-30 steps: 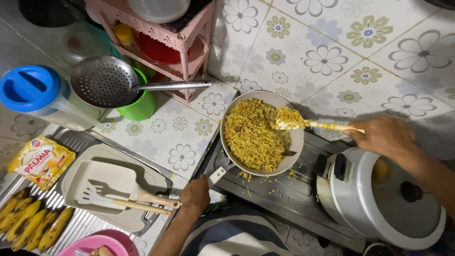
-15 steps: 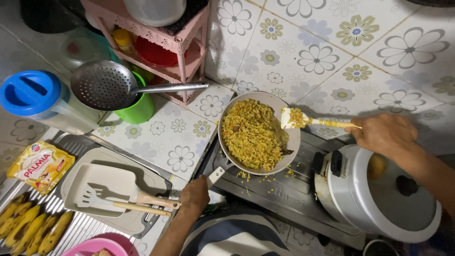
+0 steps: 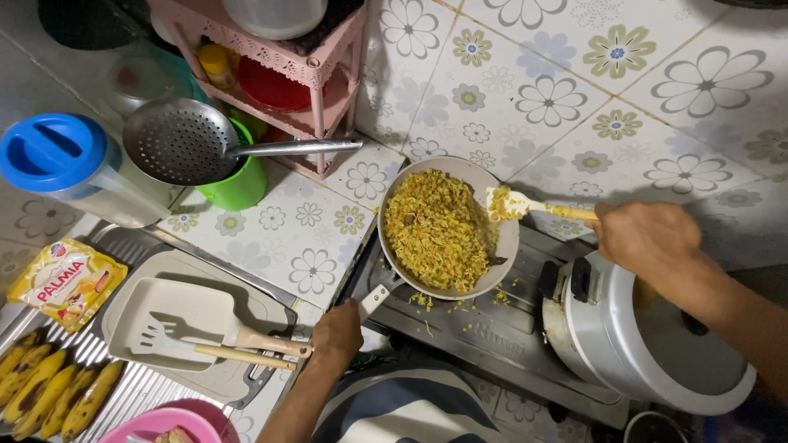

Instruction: The person stirs a yellow rice dish in a pan on a gas stove using a wooden spatula. The person holds the pan handle with their left hand while stirring with their right hand throughout the video.

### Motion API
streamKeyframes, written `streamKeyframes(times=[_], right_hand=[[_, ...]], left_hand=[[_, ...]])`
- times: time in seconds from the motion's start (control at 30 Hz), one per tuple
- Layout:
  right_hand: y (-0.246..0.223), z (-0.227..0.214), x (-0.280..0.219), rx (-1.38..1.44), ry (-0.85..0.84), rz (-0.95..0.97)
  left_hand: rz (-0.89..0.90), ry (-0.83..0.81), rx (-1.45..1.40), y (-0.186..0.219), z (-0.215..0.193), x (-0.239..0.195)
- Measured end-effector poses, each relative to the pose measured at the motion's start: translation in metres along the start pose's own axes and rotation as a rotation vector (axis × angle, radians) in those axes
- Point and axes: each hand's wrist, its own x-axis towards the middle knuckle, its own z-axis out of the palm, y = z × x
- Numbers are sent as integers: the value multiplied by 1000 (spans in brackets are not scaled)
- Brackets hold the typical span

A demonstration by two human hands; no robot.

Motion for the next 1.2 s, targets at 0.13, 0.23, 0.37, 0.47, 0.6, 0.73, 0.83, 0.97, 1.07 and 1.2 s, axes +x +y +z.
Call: streamKeyframes(times=[0.13, 0.23, 0.37, 0.47, 0.6, 0.73, 0.83, 0.97, 1.07, 1.2], right_hand=[[-3, 53, 14, -369, 480, -80], [-9, 60, 16, -429, 573, -67], [-10, 62, 17, -407, 688, -78], [-13, 49, 16, -359, 518, -34], [-33, -75, -26, 93, -314, 129], [-34, -95, -23, 87, -450, 108], [-37, -103, -20, 80, -399, 59], [-45, -115, -2, 66, -508, 41], [-51, -113, 10, 40, -560, -3], [-64, -78, 30, 123, -576, -90]], left_hand=[[-18, -10, -6, 2, -5, -4], [-5, -22, -22, 3, -8, -7], [-7, -9, 10, 1, -1, -1], [-14, -14, 1, 3, -3, -3], [-3, -15, 21, 0, 3, 2], [3, -43, -16, -1, -1, 0], [13, -12, -20, -2, 4, 4], [12, -6, 54, -3, 9, 9], [13, -3, 95, -6, 18, 16], [34, -19, 108, -5, 11, 12]])
